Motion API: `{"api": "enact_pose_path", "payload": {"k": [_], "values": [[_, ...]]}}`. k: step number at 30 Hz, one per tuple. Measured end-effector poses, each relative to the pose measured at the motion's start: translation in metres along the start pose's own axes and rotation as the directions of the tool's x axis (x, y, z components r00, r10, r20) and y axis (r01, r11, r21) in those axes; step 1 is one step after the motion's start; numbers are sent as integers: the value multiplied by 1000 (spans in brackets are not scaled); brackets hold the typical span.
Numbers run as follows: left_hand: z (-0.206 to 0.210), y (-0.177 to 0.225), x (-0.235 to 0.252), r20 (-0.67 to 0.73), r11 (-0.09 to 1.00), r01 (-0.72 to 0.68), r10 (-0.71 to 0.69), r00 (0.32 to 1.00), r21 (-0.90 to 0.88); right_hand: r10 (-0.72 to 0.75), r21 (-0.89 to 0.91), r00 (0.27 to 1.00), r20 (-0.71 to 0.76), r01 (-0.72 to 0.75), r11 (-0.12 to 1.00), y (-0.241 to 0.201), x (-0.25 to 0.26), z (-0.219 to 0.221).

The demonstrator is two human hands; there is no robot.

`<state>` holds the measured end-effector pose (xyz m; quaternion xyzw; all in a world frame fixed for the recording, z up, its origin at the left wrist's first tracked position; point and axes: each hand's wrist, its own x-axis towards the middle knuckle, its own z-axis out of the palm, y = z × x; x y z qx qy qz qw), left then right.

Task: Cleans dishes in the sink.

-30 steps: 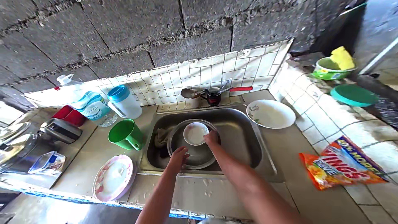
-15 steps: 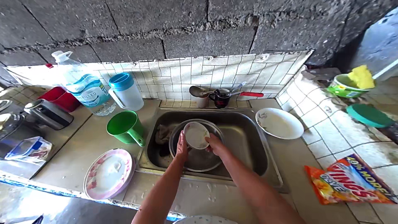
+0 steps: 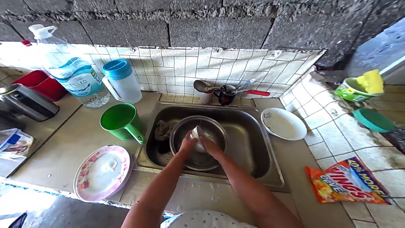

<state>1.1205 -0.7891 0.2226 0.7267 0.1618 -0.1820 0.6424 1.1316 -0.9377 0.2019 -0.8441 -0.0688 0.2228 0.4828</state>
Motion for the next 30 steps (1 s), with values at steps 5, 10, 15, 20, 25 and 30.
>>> {"api": "enact_pose_path", "payload": {"k": [5, 10, 15, 20, 25, 30], "values": [[7, 5, 7, 34, 985, -16, 10, 999, 174, -57, 27, 997, -48, 58, 998, 2, -5, 0], [6, -4, 18, 63, 997, 41, -45, 997, 66, -46, -50, 999, -12, 46, 998, 5, -7, -2], [6, 5, 16, 50, 981, 30, -41, 998, 194, -65, -141, 998, 0, 65, 988, 2, -9, 4], [8, 13, 15, 18, 947, 34, -42, 999, 319, -85, -167, 996, -3, 84, 982, 1, -9, 4], [9, 9, 16, 2, 938, 58, -63, 998, 342, -108, -131, 994, 6, 108, 985, 4, -11, 4], [9, 5, 18, -16, 945, 58, -55, 998, 321, -121, -86, 991, 57, 126, 988, 7, -9, 4]]}}
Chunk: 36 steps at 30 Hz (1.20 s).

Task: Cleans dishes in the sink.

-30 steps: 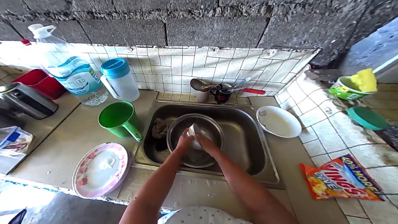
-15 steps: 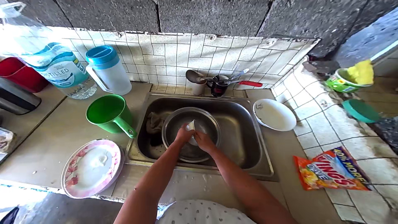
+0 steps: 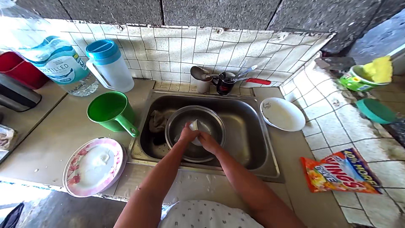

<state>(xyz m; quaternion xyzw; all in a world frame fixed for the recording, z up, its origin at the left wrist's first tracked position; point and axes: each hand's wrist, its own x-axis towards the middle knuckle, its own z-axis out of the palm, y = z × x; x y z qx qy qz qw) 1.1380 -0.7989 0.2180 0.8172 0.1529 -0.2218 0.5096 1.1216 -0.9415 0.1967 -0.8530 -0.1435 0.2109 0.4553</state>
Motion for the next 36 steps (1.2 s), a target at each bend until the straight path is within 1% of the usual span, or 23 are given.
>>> {"api": "enact_pose_path", "payload": {"k": [3, 4, 6, 7, 9, 10, 12, 13, 14, 16, 17, 18, 20, 22, 23, 24, 25, 26, 28, 30, 32, 34, 36], "values": [[0, 1, 4, -32, 999, -36, 37, 999, 38, -3, 13, 1000, -14, 3, 1000, -1, 1, 0], [0, 0, 5, -47, 997, -55, 58, 997, 58, 14, 24, 999, -52, -13, 1000, -2, 1, 0], [-4, -11, 7, -114, 987, -85, 101, 988, 137, 51, 104, 974, -220, -29, 994, 1, 1, -2], [-7, -22, 7, -150, 985, -80, 103, 983, 156, 49, 149, 946, -320, -1, 989, 5, 0, -4], [-12, -33, 8, -127, 990, -18, 35, 991, 137, 3, 140, 898, -439, 65, 988, 9, -3, -11], [-13, -27, 7, -96, 996, 2, 6, 995, 89, -24, 119, 890, -456, 88, 989, 7, -2, -13], [-10, -12, 3, -71, 996, -12, 6, 997, -89, -13, 138, 915, -404, 76, 987, 5, -1, -12], [-7, -7, 2, -87, 987, -41, 27, 996, -154, 15, 176, 931, -364, 53, 983, 6, -1, -9], [-6, -1, 4, -103, 982, -82, 66, 992, -167, 37, 201, 943, -332, 32, 979, 7, 0, -7], [-7, 11, 10, -123, 983, -171, 162, 979, -72, 50, 191, 959, -279, 5, 982, 2, 1, -8], [-8, 14, 13, -114, 984, -176, 172, 979, -30, 39, 178, 964, -264, 9, 984, -1, 0, -7], [-10, 14, 13, -91, 989, -146, 142, 986, -34, 22, 163, 968, -249, 20, 986, -3, -1, -5], [-11, 8, 15, -52, 992, -72, 67, 996, -104, -7, 91, 983, -182, 24, 996, -1, -2, -3], [-10, -1, 18, -60, 991, -97, 91, 994, -97, -33, -31, 999, -40, 32, 999, -1, -4, -2], [-10, -5, 19, -80, 990, -129, 124, 989, -51, -49, -81, 998, 38, 52, 995, -3, -5, -1], [-11, -7, 19, -101, 989, -150, 151, 983, 16, -79, -96, 994, 79, 87, 992, -3, -4, 0], [-12, -9, 18, -123, 984, -155, 165, 979, 87, -116, -79, 990, 74, 122, 989, -1, -3, 2], [-13, -10, 17, -150, 979, -144, 166, 975, 146, -123, -53, 992, 31, 125, 991, 2, 0, 1], [-18, -12, 14, -208, 969, -99, 147, 967, 226, -48, -63, 992, -116, 41, 997, 8, 8, -5], [-22, -14, 13, -258, 955, -70, 149, 955, 289, 97, -138, 971, -219, -129, 982, 16, 17, -16], [-27, -15, 12, -289, 946, -64, 160, 944, 317, 251, -143, 952, -178, -277, 950, 21, 21, -21], [-30, -16, 12, -295, 942, -53, 157, 942, 333, 328, -83, 939, -105, -337, 938, 25, 23, -19], [-31, -17, 13, -264, 934, -38, 139, 954, 354, 360, -2, 931, -67, -361, 933, 22, 23, -17]]}}
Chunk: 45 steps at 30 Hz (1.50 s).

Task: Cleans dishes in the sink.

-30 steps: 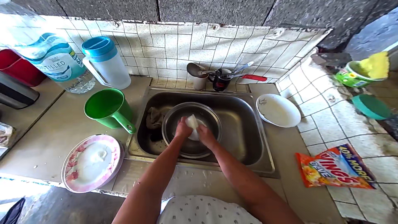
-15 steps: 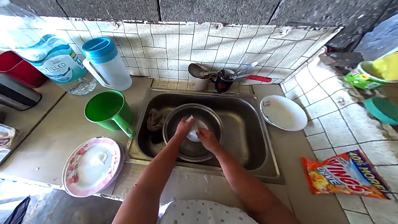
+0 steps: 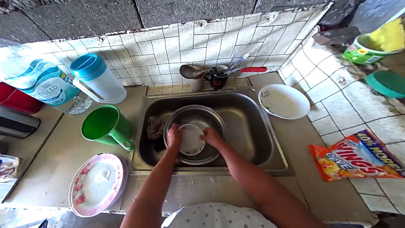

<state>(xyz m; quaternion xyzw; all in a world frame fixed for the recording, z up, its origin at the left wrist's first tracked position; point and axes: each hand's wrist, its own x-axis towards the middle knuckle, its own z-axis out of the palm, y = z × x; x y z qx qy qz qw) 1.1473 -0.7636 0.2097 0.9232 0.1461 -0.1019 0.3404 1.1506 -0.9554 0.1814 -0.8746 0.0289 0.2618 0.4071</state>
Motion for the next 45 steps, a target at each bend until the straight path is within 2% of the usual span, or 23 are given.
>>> {"api": "enact_pose_path", "payload": {"k": [5, 8, 12, 14, 16, 18, 20, 22, 24, 25, 27, 31, 37, 40, 42, 45], "values": [[2, 0, -3, 152, 993, -14, -4, 988, 119, 7, -26, 1000, -4, -7, 1000, -7, -9, 1], [6, 0, -2, 154, 975, -105, 74, 985, 198, 2, -126, 1000, 20, 0, 992, -10, -14, 0], [3, 6, -3, 218, 963, -113, 59, 974, 246, -53, -140, 999, -2, 52, 989, -9, -14, -5], [0, 6, -2, 238, 969, -94, 39, 970, 227, -82, 34, 994, -75, 85, 996, -1, -11, -7], [-4, -1, 1, 256, 986, -80, 41, 966, 144, 11, 391, 990, -137, 44, 919, 6, -7, -6], [-5, -11, 5, 286, 997, -77, 67, 956, 21, 113, 682, 992, -49, -49, 729, 7, -4, -4], [-2, -20, 8, 275, 995, -48, 71, 959, -89, 58, 799, 989, 137, -145, 583, 8, -6, -2], [4, -24, 8, 230, 987, 0, 37, 973, -161, 0, 808, 959, 283, -238, 539, 3, -11, 1], [6, -17, 2, 166, 986, 6, 22, 986, -167, 14, 754, 936, 352, -292, 588, -2, -15, 1], [6, -11, -3, 161, 987, -35, 61, 985, -159, 37, 733, 935, 352, -300, 610, -4, -16, 2], [10, 2, -12, 233, 976, -160, 192, 953, -149, 80, 715, 950, 302, -282, 640, -10, -17, 5], [13, 23, -31, 360, 967, -184, 238, 902, -177, 39, 700, 978, 204, -174, 692, -12, -16, 13], [21, 23, -39, 321, 929, -250, 334, 886, -274, 10, 631, 999, 37, -31, 775, -12, -16, 15], [22, 25, -43, 261, 933, -248, 316, 912, -262, 23, 625, 1000, 19, -30, 780, -12, -17, 15], [21, 25, -44, 237, 940, -249, 303, 923, -233, 36, 669, 999, 29, -46, 741, -13, -17, 15], [16, 25, -47, 191, 918, -265, 329, 925, -295, 16, 799, 993, 114, -101, 593, -6, -11, 12]]}}
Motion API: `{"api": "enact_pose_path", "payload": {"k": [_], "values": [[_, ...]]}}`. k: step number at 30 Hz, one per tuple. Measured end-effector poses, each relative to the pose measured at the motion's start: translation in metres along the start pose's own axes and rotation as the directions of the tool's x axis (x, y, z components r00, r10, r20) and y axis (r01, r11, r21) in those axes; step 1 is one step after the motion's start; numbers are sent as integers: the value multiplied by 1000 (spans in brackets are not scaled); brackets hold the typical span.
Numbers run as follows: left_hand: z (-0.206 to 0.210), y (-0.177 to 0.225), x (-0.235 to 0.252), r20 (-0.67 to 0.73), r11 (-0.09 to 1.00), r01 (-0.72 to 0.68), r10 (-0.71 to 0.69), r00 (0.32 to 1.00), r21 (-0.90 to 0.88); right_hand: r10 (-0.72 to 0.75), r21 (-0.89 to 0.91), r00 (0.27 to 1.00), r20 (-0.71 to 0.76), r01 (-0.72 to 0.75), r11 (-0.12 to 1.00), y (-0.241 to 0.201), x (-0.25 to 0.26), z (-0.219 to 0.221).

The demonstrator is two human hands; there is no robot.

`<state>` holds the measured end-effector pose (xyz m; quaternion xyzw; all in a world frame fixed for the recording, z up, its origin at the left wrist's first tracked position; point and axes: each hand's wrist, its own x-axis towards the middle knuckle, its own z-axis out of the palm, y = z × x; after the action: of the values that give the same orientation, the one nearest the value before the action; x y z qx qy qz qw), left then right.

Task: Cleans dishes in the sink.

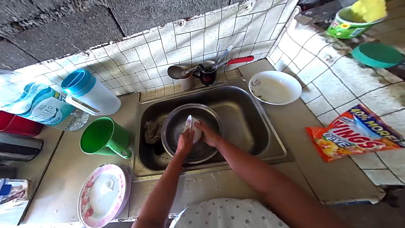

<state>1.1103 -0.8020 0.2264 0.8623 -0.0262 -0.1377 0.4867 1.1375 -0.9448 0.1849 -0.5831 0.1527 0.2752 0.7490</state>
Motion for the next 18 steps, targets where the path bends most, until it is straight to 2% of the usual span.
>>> {"api": "enact_pose_path", "payload": {"k": [2, 5, 7, 10, 13, 18], "values": [[-2, 1, -4, -48, 992, -14, 8, 999, -128, -6, 70, 997, 78, 1, 998, 3, 6, -7], [-6, 3, -6, -95, 934, 22, -60, 994, -357, -26, 96, 983, 180, 9, 995, 3, 9, -12], [-8, 2, -7, -92, 888, 32, -83, 992, -458, -20, 116, 980, 196, -2, 993, 3, 8, -11], [-13, 0, -6, -87, 859, 30, -86, 992, -512, -49, 82, 990, 133, 38, 996, -2, 2, -6], [-15, 2, -6, -132, 828, 51, -149, 980, -559, -147, 3, 986, 77, 147, 989, -5, -3, -4], [-16, -2, -2, -152, 801, 86, -216, 964, -593, -278, -151, 957, 78, 287, 946, -4, -1, -12]]}}
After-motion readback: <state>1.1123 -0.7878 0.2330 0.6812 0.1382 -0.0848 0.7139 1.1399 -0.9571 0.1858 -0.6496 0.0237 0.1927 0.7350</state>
